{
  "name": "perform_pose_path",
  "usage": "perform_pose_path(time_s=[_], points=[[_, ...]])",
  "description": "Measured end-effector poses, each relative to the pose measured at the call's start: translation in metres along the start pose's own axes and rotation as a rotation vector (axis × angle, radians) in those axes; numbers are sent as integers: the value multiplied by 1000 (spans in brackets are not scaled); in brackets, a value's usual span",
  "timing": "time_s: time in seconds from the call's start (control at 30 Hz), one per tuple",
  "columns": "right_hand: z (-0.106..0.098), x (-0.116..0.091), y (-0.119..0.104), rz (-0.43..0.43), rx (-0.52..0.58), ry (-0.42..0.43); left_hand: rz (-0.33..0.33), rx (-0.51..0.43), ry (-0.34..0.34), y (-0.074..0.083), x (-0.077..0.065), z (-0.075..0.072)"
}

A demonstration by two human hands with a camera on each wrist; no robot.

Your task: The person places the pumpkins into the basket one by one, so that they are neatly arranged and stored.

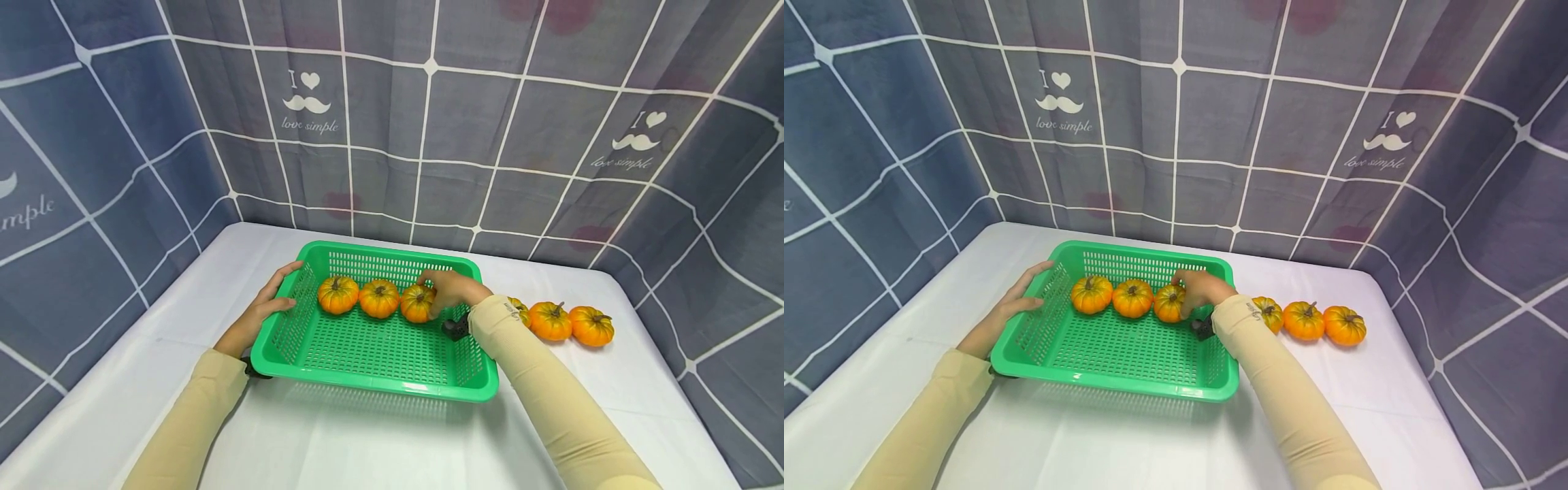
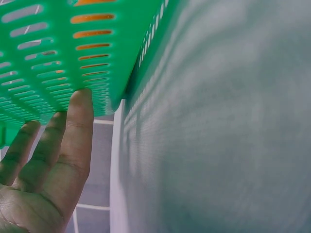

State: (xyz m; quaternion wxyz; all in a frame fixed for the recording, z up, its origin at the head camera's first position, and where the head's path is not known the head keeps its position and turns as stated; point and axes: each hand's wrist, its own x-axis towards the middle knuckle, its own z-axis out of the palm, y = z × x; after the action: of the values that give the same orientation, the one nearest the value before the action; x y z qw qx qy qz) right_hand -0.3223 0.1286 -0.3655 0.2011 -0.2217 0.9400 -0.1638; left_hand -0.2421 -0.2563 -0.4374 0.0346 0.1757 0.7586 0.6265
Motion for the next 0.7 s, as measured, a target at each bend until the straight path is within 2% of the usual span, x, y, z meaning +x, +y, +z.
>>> perform_pose_path(time_s=[0.47, 0.57, 0.7], points=[[-1, -6, -5, 59, 5, 17, -14, -26, -14, 0, -1, -1], [-3, -12, -5, 41, 17, 27, -20, -21, -11, 0, -2, 0], [-8, -23, -2, -35, 40, 73, -22, -4, -7, -1, -2, -1]])
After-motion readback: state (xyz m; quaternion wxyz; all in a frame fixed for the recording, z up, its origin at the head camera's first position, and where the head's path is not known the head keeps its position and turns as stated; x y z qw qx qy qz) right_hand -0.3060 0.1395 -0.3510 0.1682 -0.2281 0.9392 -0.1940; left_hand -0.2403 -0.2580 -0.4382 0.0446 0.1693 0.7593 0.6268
